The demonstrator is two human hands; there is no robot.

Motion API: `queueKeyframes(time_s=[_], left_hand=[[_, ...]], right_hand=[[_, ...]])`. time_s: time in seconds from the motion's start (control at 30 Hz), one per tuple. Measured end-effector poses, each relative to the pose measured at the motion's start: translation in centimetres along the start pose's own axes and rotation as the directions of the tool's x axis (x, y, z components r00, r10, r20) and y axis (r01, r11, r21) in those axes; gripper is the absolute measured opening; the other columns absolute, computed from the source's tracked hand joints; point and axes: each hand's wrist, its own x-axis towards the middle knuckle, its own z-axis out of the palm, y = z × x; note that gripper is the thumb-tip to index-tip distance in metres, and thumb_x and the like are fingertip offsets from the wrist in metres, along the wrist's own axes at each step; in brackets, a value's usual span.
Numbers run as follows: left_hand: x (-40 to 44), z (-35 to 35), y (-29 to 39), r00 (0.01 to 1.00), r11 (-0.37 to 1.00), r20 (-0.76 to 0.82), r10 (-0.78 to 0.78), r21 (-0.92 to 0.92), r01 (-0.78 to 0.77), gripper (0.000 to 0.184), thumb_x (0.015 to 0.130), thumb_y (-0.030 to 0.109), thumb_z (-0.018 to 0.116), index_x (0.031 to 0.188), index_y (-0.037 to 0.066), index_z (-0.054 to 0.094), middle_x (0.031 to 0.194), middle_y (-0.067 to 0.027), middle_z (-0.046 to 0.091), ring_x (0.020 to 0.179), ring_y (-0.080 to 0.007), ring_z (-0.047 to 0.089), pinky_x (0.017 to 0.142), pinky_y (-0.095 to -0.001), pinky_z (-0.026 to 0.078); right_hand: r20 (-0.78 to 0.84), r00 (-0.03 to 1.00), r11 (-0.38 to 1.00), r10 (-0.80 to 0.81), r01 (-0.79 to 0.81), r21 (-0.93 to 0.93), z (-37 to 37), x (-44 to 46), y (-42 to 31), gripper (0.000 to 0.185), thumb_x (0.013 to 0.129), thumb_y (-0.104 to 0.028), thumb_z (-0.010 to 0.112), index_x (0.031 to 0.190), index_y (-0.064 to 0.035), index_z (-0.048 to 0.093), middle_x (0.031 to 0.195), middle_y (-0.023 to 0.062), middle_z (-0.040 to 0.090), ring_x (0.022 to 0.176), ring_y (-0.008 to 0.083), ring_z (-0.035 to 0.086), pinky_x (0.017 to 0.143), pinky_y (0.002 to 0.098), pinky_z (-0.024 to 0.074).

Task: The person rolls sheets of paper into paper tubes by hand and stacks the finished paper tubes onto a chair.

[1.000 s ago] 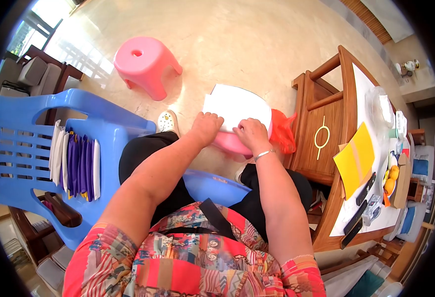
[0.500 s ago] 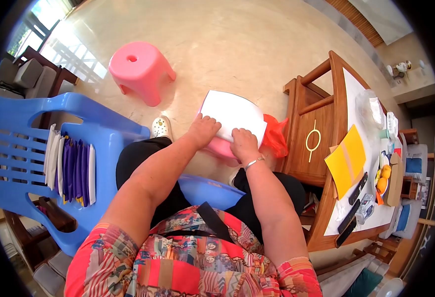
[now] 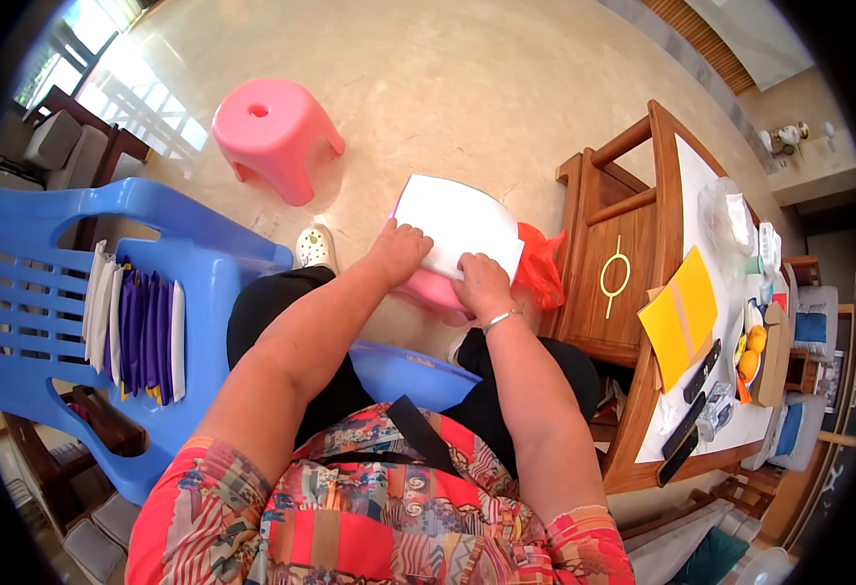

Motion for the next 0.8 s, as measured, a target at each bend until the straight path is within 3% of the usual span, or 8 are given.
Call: queueKeyframes(time_s=[0.2, 0.3, 0.4, 0.6, 0.7, 0.8], left_hand=[[0.3, -0.6, -0.3, 0.992, 0.977, 0.063, -0.106, -0.181, 0.115, 0.016, 0.091, 0.016, 0.062, 0.104, 0.018, 0.072, 0.105, -0.0060, 0.072, 0.110, -0.0253, 0.066, 0.100, -0.0457, 0.043], [0.3, -0.8, -0.5, 0.994, 0.989, 0.079, -0.073, -0.126, 0.082, 0.015, 0.090, 0.018, 0.063, 0.102, 0.018, 0.073, 0.107, -0.0062, 0.072, 0.111, -0.0252, 0.066, 0.100, -0.0464, 0.043], [0.6, -0.6, -0.5, 0.996, 0.994, 0.049, -0.080, -0.067, 0.083, 0.017, 0.090, 0.019, 0.064, 0.103, 0.018, 0.074, 0.110, -0.0059, 0.072, 0.113, -0.0248, 0.066, 0.101, -0.0467, 0.042], [1.2, -0.5, -1.1, 0.987, 0.981, 0.108, -0.117, -0.144, 0.132, 0.014, 0.090, 0.021, 0.066, 0.100, 0.020, 0.076, 0.111, -0.0069, 0.071, 0.114, -0.0267, 0.066, 0.105, -0.0475, 0.041], [1.4, -1.0, -1.4, 0.980, 0.966, 0.145, -0.133, -0.203, 0.161, 0.015, 0.087, 0.025, 0.072, 0.100, 0.021, 0.076, 0.113, -0.0071, 0.071, 0.115, -0.0267, 0.065, 0.106, -0.0482, 0.041], [1.5, -1.1, -1.3, 0.986, 0.978, 0.088, -0.140, -0.142, 0.152, 0.020, 0.083, 0.029, 0.077, 0.101, 0.020, 0.077, 0.115, -0.0064, 0.071, 0.116, -0.0255, 0.064, 0.104, -0.0482, 0.042]], right_hand=[[0.054, 0.997, 0.998, 0.059, -0.060, 0.019, -0.9, -0.3, -0.2, 0.030, 0.083, -0.030, 0.077, 0.103, -0.0084, 0.073, 0.103, 0.0172, 0.072, 0.100, 0.0367, 0.069, 0.088, 0.0449, 0.0566], [0.083, 0.990, 0.993, 0.115, -0.117, 0.015, -1.2, -0.3, -0.6, 0.031, 0.083, -0.032, 0.077, 0.103, -0.0083, 0.074, 0.103, 0.0169, 0.072, 0.101, 0.0363, 0.069, 0.089, 0.0449, 0.0565], [0.024, 0.998, 0.998, 0.065, -0.064, -0.028, -1.3, -0.6, -0.8, 0.023, 0.085, -0.027, 0.072, 0.097, -0.0069, 0.074, 0.101, 0.0160, 0.073, 0.099, 0.0366, 0.070, 0.085, 0.0473, 0.0571], [0.010, 0.999, 0.995, -0.035, 0.035, -0.090, -0.8, 0.0, 0.3, 0.023, 0.087, -0.028, 0.070, 0.094, -0.0073, 0.075, 0.103, 0.0162, 0.073, 0.100, 0.0361, 0.070, 0.087, 0.0478, 0.0559], [0.073, 0.997, 0.999, 0.013, -0.010, -0.040, -1.2, 0.5, 0.4, 0.024, 0.088, -0.030, 0.069, 0.095, -0.0076, 0.075, 0.105, 0.0166, 0.073, 0.101, 0.0353, 0.069, 0.089, 0.0471, 0.0545], [0.053, 0.998, 1.000, 0.026, -0.025, -0.017, -1.6, 0.5, 0.4, 0.025, 0.089, -0.030, 0.068, 0.096, -0.0079, 0.076, 0.107, 0.0162, 0.073, 0.103, 0.0350, 0.069, 0.092, 0.0463, 0.0530]])
